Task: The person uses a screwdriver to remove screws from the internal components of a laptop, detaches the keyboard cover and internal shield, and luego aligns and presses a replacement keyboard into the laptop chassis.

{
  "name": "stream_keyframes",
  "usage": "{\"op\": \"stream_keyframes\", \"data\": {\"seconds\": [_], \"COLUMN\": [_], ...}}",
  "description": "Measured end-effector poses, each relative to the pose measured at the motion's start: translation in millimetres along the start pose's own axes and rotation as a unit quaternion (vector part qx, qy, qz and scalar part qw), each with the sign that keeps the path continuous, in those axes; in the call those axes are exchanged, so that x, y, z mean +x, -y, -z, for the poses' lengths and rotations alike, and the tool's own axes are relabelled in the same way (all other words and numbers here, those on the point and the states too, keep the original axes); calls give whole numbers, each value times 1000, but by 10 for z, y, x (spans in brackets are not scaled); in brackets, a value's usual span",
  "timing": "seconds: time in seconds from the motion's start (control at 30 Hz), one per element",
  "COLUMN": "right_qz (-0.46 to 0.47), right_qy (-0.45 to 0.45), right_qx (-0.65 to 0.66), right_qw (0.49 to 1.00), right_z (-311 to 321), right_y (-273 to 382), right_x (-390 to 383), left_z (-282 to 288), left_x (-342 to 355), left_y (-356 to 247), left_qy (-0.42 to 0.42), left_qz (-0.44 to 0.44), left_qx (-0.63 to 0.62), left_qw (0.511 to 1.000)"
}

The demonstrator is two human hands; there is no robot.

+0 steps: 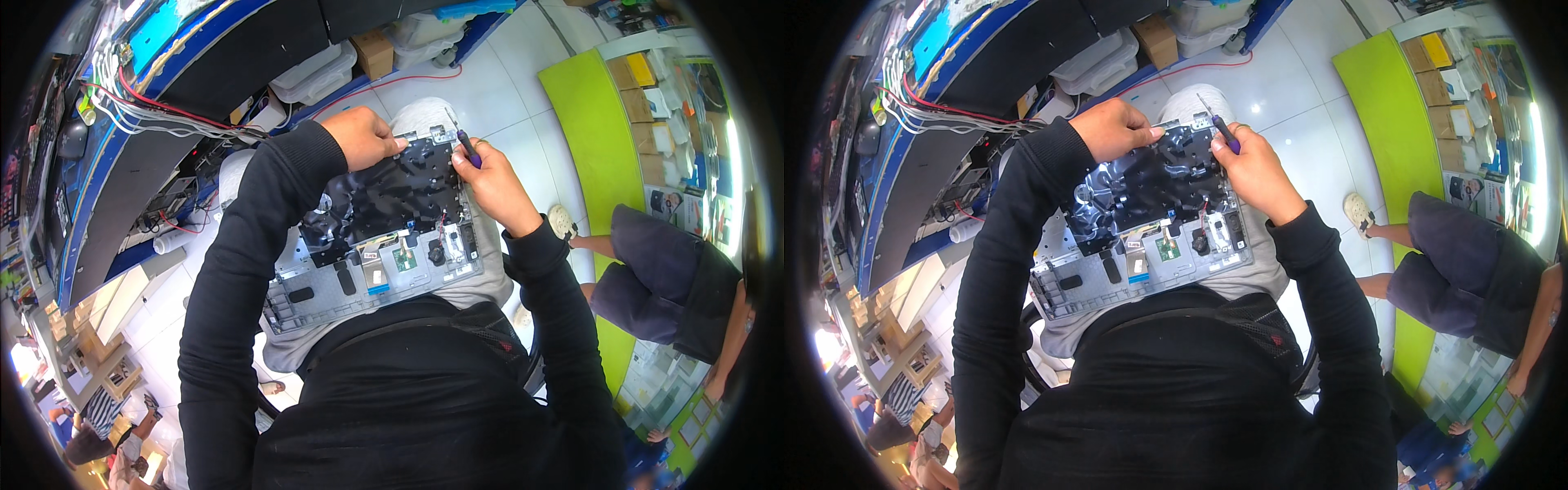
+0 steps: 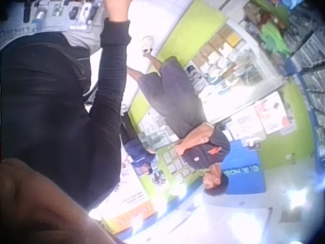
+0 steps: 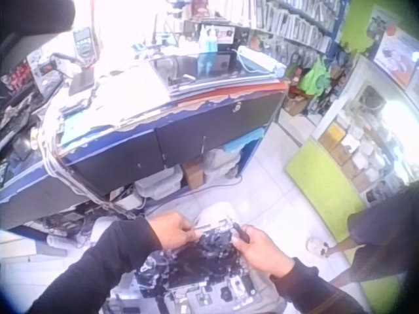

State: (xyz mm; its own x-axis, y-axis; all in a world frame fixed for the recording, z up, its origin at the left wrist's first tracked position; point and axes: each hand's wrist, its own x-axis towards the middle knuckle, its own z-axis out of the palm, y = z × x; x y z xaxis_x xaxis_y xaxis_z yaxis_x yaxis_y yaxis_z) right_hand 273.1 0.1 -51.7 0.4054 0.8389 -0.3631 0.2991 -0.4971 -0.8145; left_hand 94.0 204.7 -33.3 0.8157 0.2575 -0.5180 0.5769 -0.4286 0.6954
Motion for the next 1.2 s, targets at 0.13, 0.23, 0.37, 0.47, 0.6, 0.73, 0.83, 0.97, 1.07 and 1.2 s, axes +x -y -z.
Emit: {"op": "stream_keyframes", "data": {"seconds": [0.13,0.23,0.37,0.47,0.6,0.73,0.83,0.97,1.07,1.2], "right_qz": [-23,-7,-8,-13,15,11,3,11,3,10], "right_qy": [22,21,33,37,41,78,75,77,78,61], "right_qx": [-1,-6,-53,-57,-84,-28,-46,-48,-47,-69], "right_qw": [999,1000,998,998,995,997,996,996,996,996], "right_z": [7,6,-3,-15,-7,54,55,55,58,14], "right_y": [12,-38,56,79,54,42,103,83,94,43], "right_x": [32,60,16,-14,6,14,1,13,2,13], "left_z": [-16,-21,-30,-56,-62,-84,-113,-127,-137,-127], "left_x": [15,-8,-4,11,-5,-13,-6,-13,-23,-55], "left_y": [30,20,5,-7,-34,-34,-11,-9,-26,-98], "left_qy": [-1,-21,-26,-42,-46,-59,-72,-75,-82,-78], "left_qz": [-7,3,19,-1,8,12,2,5,0,19], "left_qx": [16,40,40,51,42,39,44,42,46,55], "left_qw": [1000,999,999,998,998,997,996,996,996,995]}}
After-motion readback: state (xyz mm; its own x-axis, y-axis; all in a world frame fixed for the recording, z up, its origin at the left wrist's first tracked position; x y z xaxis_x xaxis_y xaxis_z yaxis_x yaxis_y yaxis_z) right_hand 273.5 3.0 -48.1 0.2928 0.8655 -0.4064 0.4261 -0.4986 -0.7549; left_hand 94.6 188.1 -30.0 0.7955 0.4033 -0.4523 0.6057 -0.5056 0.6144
